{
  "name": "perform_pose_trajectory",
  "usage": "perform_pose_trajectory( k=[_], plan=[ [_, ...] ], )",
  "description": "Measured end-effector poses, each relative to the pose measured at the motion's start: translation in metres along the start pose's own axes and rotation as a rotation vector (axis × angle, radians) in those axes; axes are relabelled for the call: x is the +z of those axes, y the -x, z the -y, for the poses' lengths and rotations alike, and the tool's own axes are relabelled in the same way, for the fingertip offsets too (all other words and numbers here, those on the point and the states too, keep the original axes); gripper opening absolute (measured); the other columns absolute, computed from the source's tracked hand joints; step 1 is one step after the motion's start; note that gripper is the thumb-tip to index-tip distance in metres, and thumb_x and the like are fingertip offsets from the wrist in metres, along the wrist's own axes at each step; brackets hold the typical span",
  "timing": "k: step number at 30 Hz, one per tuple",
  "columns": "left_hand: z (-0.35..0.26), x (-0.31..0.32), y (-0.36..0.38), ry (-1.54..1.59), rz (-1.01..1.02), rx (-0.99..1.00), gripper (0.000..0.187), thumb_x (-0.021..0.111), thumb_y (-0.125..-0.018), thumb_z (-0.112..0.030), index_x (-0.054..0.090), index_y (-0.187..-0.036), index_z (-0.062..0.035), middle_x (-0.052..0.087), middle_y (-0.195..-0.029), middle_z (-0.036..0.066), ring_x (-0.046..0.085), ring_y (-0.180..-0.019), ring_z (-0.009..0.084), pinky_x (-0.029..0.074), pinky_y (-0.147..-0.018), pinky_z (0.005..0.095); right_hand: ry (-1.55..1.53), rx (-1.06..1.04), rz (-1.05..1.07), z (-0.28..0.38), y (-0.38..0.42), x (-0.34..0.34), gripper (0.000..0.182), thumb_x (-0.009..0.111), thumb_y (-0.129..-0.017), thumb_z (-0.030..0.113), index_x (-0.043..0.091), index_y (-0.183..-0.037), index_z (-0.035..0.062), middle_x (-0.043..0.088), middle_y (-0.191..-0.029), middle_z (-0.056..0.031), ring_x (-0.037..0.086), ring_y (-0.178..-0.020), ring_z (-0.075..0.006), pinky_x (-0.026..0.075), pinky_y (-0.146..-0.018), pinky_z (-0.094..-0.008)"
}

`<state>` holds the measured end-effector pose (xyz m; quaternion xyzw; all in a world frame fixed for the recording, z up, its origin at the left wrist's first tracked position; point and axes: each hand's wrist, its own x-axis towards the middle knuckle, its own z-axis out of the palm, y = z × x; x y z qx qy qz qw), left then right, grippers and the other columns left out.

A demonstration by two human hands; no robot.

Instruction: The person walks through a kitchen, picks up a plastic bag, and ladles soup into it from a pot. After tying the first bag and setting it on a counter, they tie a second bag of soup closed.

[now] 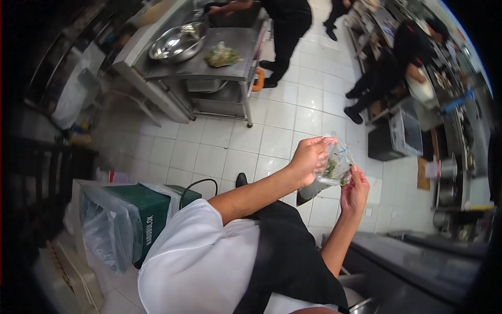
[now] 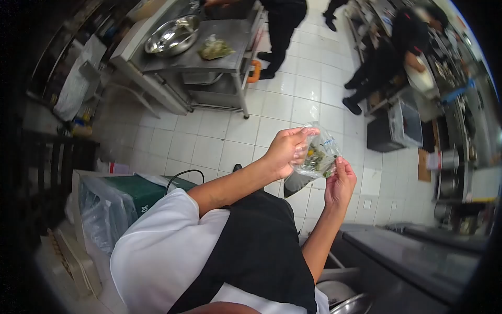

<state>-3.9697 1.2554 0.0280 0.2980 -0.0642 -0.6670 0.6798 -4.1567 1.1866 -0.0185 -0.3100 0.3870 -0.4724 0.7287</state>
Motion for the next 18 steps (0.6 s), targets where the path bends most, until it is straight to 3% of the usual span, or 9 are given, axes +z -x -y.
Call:
perform_pose_trajectory(
  k=[3,9,13,18],
  plan=[
    [-0.07,-0.069,-0.003,0.024,-0.092,0.11,0.021,0.055,-0.103,-0.02,0.064,-0.113,-0.0042,0.036,-0.059,-0.008,0.032,-0.045,0.0028,0.027,-0.041,0.0198,0.063,0.106,0.041,-0.05,-0.03,0.094,0.021,0.069,-0.094,0.011,0.062,-0.107,-0.0051,0.067,-0.091,-0.0064,0.06,-0.074,-0.0105,0.05,-0.069,-0.024],
    [-0.205,-0.146,0.01,0.012,-0.209,0.293,0.012,0.059,-0.1,-0.018,0.063,-0.105,-0.0079,0.037,-0.058,-0.008,0.031,-0.043,0.0024,0.024,-0.039,0.0202,0.086,0.24,0.316,-0.135,-0.096,0.234,0.02,0.067,-0.096,0.014,0.062,-0.104,-0.0035,0.061,-0.082,-0.0015,0.052,-0.066,-0.0091,0.043,-0.061,-0.0227],
    [-0.292,-0.148,0.0,-0.097,-0.201,0.452,0.011,0.06,-0.1,-0.019,0.06,-0.107,-0.0101,0.039,-0.06,-0.008,0.031,-0.044,0.0017,0.024,-0.038,0.02,0.064,0.216,0.469,-0.139,-0.135,0.338,0.016,0.063,-0.099,0.015,0.062,-0.099,-0.0014,0.057,-0.077,0.0009,0.047,-0.063,-0.0082,0.04,-0.059,-0.0212],
    [-0.406,-0.14,-0.044,-0.236,-0.121,0.618,0.01,0.058,-0.101,-0.018,0.056,-0.108,-0.0106,0.043,-0.064,-0.006,0.036,-0.048,0.0038,0.028,-0.041,0.0212,0.18,0.062,0.643,-0.113,-0.213,0.465,0.014,0.063,-0.098,0.015,0.065,-0.096,0.001,0.062,-0.077,0.0007,0.051,-0.06,-0.0068,0.041,-0.055,-0.0206]
  ],
)
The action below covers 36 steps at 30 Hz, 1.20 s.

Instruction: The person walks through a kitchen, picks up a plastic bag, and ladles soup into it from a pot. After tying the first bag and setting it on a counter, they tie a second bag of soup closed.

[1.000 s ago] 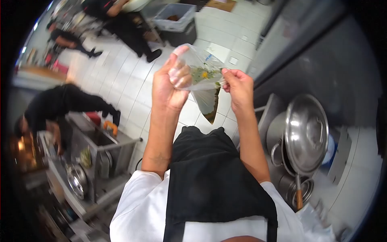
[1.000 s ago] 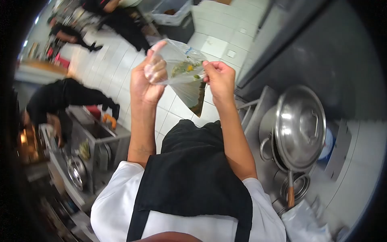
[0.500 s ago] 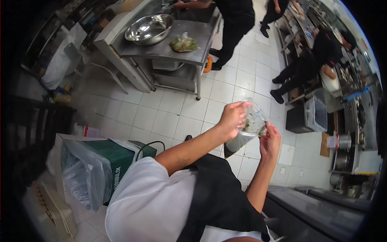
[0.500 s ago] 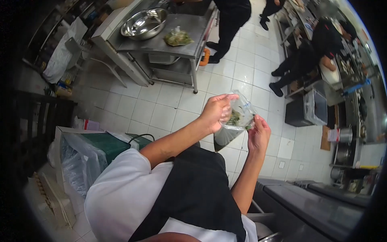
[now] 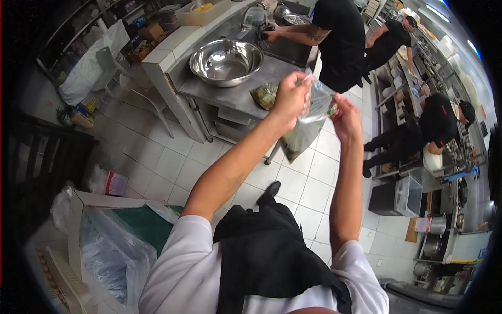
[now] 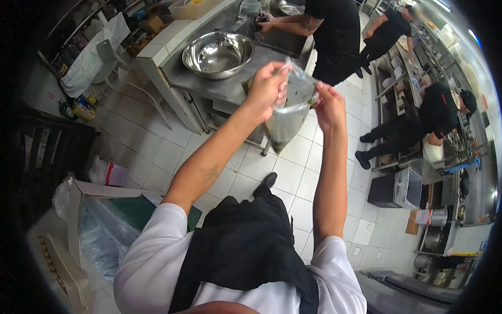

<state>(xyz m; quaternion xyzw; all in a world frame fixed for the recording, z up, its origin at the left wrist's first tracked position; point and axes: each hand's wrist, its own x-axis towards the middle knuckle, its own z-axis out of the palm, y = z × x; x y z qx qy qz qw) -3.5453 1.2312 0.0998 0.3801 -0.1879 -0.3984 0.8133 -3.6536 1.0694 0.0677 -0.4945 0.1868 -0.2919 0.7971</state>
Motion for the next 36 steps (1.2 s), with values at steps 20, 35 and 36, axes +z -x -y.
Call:
perform_pose_trajectory(
  k=[20,35,36],
  plan=[
    [0.029,-0.135,-0.326,-0.006,-0.326,0.083,0.05,0.054,-0.1,-0.009,0.033,-0.144,-0.0187,0.044,-0.066,-0.001,0.038,-0.047,0.0075,0.029,-0.04,0.0247,0.555,-0.049,0.174,-0.068,-0.356,0.022,0.02,0.073,-0.092,0.017,0.067,-0.08,0.0024,0.058,-0.066,0.0032,0.046,-0.057,-0.0054,0.035,-0.052,-0.0243],
    [0.027,-0.206,-0.334,-0.167,-0.228,-0.053,0.039,0.053,-0.101,-0.01,0.047,-0.139,-0.0032,0.051,-0.063,0.0,0.048,-0.049,0.0098,0.042,-0.043,0.0268,1.299,-0.371,0.242,-0.112,-0.348,0.084,0.009,0.071,-0.08,0.005,0.068,-0.084,-0.0025,0.067,-0.08,-0.0254,0.067,-0.079,-0.043,0.052,-0.07,-0.0463],
    [0.029,-0.212,-0.338,-0.181,-0.214,-0.136,0.041,0.053,-0.101,-0.009,0.046,-0.14,-0.0037,0.051,-0.063,0.0,0.048,-0.049,0.0096,0.041,-0.043,0.0268,1.272,-0.341,0.232,-0.11,-0.344,0.088,0.009,0.07,-0.081,0.004,0.068,-0.086,-0.0027,0.067,-0.08,-0.0246,0.068,-0.077,-0.0414,0.052,-0.069,-0.0452]
  ],
)
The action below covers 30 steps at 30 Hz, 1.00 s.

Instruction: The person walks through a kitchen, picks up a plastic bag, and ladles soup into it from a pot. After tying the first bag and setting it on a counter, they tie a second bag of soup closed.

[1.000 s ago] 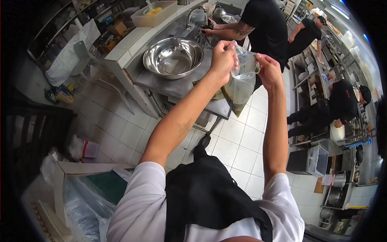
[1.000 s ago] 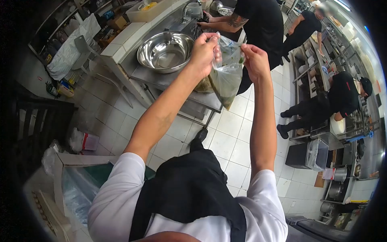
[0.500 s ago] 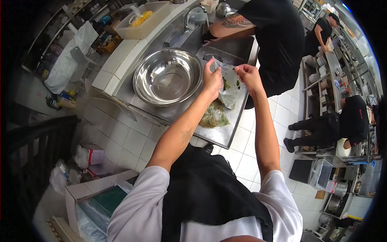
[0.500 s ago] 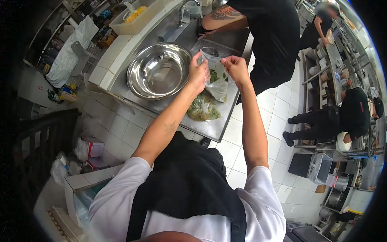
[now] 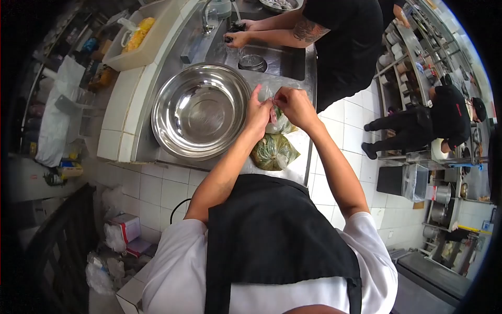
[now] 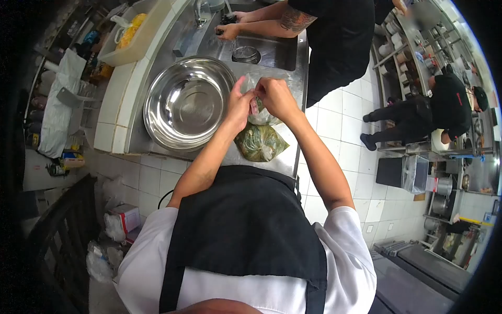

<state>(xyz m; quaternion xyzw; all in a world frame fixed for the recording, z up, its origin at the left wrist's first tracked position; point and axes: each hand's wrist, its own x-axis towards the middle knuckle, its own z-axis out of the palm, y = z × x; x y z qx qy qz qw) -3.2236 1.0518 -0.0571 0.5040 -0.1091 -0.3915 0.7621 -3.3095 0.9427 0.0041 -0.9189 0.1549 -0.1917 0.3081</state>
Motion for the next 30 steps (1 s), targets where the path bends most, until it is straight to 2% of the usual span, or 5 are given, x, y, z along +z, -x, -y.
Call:
perform_pose_trajectory(
  k=[11,17,25,26,30],
  plan=[
    [0.025,-0.033,-0.043,-0.824,0.013,0.301,0.013,0.061,-0.096,-0.013,0.068,-0.094,-0.0018,0.061,-0.062,0.004,0.057,-0.051,0.0108,0.044,-0.049,0.0306,-0.354,0.256,-0.153,-0.011,0.024,-0.003,0.011,0.072,-0.087,0.006,0.072,-0.094,-0.0022,0.07,-0.072,-0.0103,0.066,-0.063,-0.0208,0.052,-0.062,-0.0332],
    [-0.027,-0.026,-0.025,-1.002,0.033,0.459,0.016,0.061,-0.095,-0.014,0.072,-0.095,-0.0026,0.069,-0.071,0.01,0.067,-0.064,0.0204,0.05,-0.061,0.0345,-0.03,0.103,-0.014,-0.053,0.066,0.035,0.078,0.086,-0.073,0.019,0.052,-0.143,0.0123,0.053,-0.138,-0.0194,0.049,-0.129,-0.0372,0.04,-0.108,-0.0447],
    [-0.031,0.025,-0.004,-1.185,0.261,0.543,0.017,0.064,-0.085,-0.01,0.072,-0.097,-0.0019,0.071,-0.095,0.019,0.068,-0.088,0.0386,0.054,-0.08,0.0424,-0.617,0.299,-0.059,-0.095,0.03,0.12,0.038,0.072,-0.086,0.023,0.063,-0.116,0.0008,0.067,-0.119,-0.0159,0.062,-0.112,-0.0283,0.047,-0.1,-0.0386],
    [-0.023,0.019,0.002,-1.137,0.222,0.615,0.018,0.065,-0.085,-0.01,0.073,-0.1,-0.0033,0.07,-0.103,0.018,0.068,-0.089,0.038,0.054,-0.082,0.0418,-0.792,0.022,-0.209,-0.127,0.021,0.15,0.026,0.065,-0.093,0.021,0.068,-0.105,-0.0013,0.071,-0.11,-0.0132,0.065,-0.104,-0.0231,0.049,-0.093,-0.036],
    [0.002,-0.009,0.043,-1.139,0.029,0.524,0.08,0.077,-0.082,-0.013,0.035,-0.15,0.0011,0.054,-0.137,0.026,0.056,-0.123,0.038,0.047,-0.102,0.0423,-0.813,0.2,-0.223,-0.101,0.023,0.093,0.022,0.059,-0.097,0.014,0.071,-0.108,-0.001,0.071,-0.116,-0.0131,0.064,-0.107,-0.0221,0.05,-0.091,-0.037]
  ],
)
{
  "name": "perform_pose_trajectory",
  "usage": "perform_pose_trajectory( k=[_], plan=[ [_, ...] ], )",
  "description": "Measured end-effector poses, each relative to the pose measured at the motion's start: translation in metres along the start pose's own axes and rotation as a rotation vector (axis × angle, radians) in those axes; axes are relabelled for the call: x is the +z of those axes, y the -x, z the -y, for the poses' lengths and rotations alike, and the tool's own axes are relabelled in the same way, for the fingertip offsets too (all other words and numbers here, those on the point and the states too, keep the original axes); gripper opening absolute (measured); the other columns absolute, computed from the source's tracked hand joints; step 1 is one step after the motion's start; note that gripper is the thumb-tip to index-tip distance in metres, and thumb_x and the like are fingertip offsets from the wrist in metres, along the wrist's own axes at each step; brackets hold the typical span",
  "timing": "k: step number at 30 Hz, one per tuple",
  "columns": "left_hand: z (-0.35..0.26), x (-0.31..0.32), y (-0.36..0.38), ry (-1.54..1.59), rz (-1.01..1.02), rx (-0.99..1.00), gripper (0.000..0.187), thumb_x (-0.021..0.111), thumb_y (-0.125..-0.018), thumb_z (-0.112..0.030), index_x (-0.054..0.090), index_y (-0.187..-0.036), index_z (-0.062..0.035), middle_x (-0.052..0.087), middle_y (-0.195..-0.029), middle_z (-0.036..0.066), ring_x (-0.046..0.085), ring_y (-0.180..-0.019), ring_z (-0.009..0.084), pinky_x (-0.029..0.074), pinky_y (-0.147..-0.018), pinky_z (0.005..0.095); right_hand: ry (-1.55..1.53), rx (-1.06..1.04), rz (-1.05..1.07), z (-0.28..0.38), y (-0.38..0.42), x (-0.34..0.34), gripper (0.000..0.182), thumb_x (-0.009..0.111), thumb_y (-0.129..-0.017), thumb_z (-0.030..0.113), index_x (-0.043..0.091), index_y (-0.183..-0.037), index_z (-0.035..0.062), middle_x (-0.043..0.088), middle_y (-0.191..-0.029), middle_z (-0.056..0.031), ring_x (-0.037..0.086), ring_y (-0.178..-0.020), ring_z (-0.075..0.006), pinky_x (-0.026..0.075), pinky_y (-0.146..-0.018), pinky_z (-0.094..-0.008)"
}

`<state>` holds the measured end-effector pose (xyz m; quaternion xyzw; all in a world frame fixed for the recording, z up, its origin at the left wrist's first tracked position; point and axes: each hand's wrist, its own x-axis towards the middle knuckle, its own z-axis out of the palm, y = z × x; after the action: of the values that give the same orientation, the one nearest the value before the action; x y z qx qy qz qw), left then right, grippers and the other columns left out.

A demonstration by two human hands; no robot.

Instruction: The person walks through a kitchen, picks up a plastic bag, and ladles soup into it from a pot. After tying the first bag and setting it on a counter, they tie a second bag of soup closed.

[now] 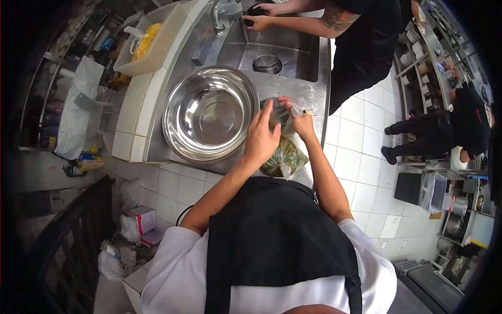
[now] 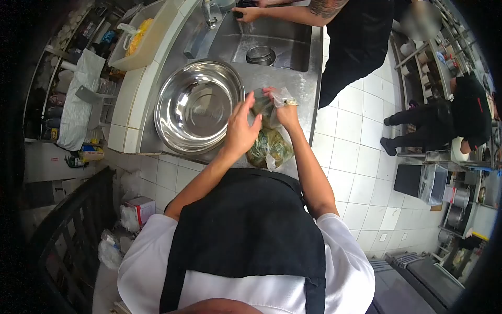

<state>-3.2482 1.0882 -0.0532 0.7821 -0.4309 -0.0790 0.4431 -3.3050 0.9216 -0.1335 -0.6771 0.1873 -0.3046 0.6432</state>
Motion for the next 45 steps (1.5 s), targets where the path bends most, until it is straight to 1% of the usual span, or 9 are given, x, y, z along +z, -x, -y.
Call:
perform_pose_trajectory(
  k=[8,15,23,25,30,33,38,41,45],
  plan=[
    [0.08,0.115,-0.019,-0.06,-0.02,0.055,0.12,0.085,-0.071,-0.038,0.012,-0.155,0.005,0.008,-0.162,0.029,0.006,-0.152,0.0434,0.007,-0.124,0.0489,0.304,-0.086,-0.107,0.024,-0.004,0.014,0.03,0.065,-0.096,0.025,0.072,-0.087,-0.002,0.07,-0.072,-0.02,0.068,-0.064,-0.0324,0.049,-0.062,-0.0406],
    [0.106,0.142,-0.04,-0.156,-0.161,0.337,0.076,0.073,-0.079,-0.042,0.049,-0.141,-0.0041,0.049,-0.147,0.018,0.037,-0.143,0.0369,0.022,-0.12,0.0471,0.577,-0.256,0.01,0.055,0.044,0.01,0.027,0.069,-0.086,0.007,0.067,-0.111,-0.003,0.066,-0.113,-0.0252,0.065,-0.107,-0.0369,0.049,-0.094,-0.0392],
    [0.104,0.122,-0.06,0.309,-0.031,0.256,0.023,0.064,-0.087,-0.016,0.073,-0.104,-0.004,0.076,-0.101,0.006,0.067,-0.107,0.0188,0.047,-0.104,0.0382,0.529,0.018,-0.013,0.041,0.081,-0.075,0.098,0.09,-0.067,0.021,0.039,-0.148,0.0038,0.042,-0.15,-0.0205,0.04,-0.14,-0.0361,0.036,-0.114,-0.0435],
    [0.117,0.138,-0.06,0.544,-0.126,-0.119,0.02,0.062,-0.089,-0.016,0.073,-0.1,-0.0032,0.076,-0.097,0.005,0.069,-0.096,0.0176,0.05,-0.097,0.035,0.61,-0.039,0.052,0.021,0.072,-0.072,0.105,0.092,-0.063,0.024,0.037,-0.149,0.0011,0.037,-0.153,-0.024,0.033,-0.144,-0.0384,0.03,-0.118,-0.0457],
    [0.076,0.119,-0.061,0.5,-0.152,-0.173,0.027,0.059,-0.086,-0.016,0.069,-0.106,-0.0005,0.069,-0.093,0.025,0.065,-0.092,0.0456,0.05,-0.083,0.0468,0.734,-0.103,0.117,-0.013,0.028,-0.021,0.092,0.086,-0.069,0.027,0.041,-0.144,-0.0024,0.037,-0.153,-0.0257,0.031,-0.145,-0.0411,0.028,-0.118,-0.0463],
    [0.065,0.116,-0.065,0.373,-0.256,-0.085,0.025,0.056,-0.087,-0.015,0.071,-0.1,-0.0011,0.072,-0.088,0.017,0.07,-0.086,0.032,0.051,-0.08,0.0406,0.691,-0.146,0.127,-0.036,0.015,-0.001,0.073,0.077,-0.078,0.028,0.048,-0.137,-0.0029,0.046,-0.145,-0.0263,0.038,-0.139,-0.0429,0.032,-0.115,-0.0472],
    [0.023,0.071,-0.051,-0.128,-0.024,0.118,0.057,0.062,-0.094,-0.041,0.057,-0.125,0.0065,0.042,-0.148,0.023,0.038,-0.138,0.0429,0.024,-0.118,0.0529,0.084,-0.005,0.032,-0.093,0.001,0.007,0.046,0.066,-0.087,0.024,0.058,-0.126,-0.0005,0.062,-0.127,-0.022,0.057,-0.12,-0.0375,0.044,-0.102,-0.045],
    [0.023,0.059,-0.046,-0.084,-0.06,0.189,0.072,0.06,-0.096,-0.042,0.04,-0.143,0.0075,0.034,-0.153,0.028,0.036,-0.14,0.0416,0.024,-0.118,0.0487,0.1,-0.232,-0.207,-0.068,0.0,0.017,0.031,0.06,-0.092,0.016,0.065,-0.117,-0.0007,0.069,-0.116,-0.0144,0.065,-0.106,-0.0258,0.05,-0.092,-0.0405],
    [0.036,0.043,-0.032,0.18,0.019,0.022,0.112,0.075,-0.086,-0.034,-0.004,-0.157,0.0012,0.011,-0.162,0.029,0.015,-0.151,0.0424,0.018,-0.122,0.045,-0.138,0.122,-0.233,-0.01,-0.025,0.005,0.027,0.062,-0.099,0.023,0.071,-0.092,-0.0016,0.074,-0.092,-0.0095,0.066,-0.081,-0.018,0.051,-0.079,-0.0337]
  ],
)
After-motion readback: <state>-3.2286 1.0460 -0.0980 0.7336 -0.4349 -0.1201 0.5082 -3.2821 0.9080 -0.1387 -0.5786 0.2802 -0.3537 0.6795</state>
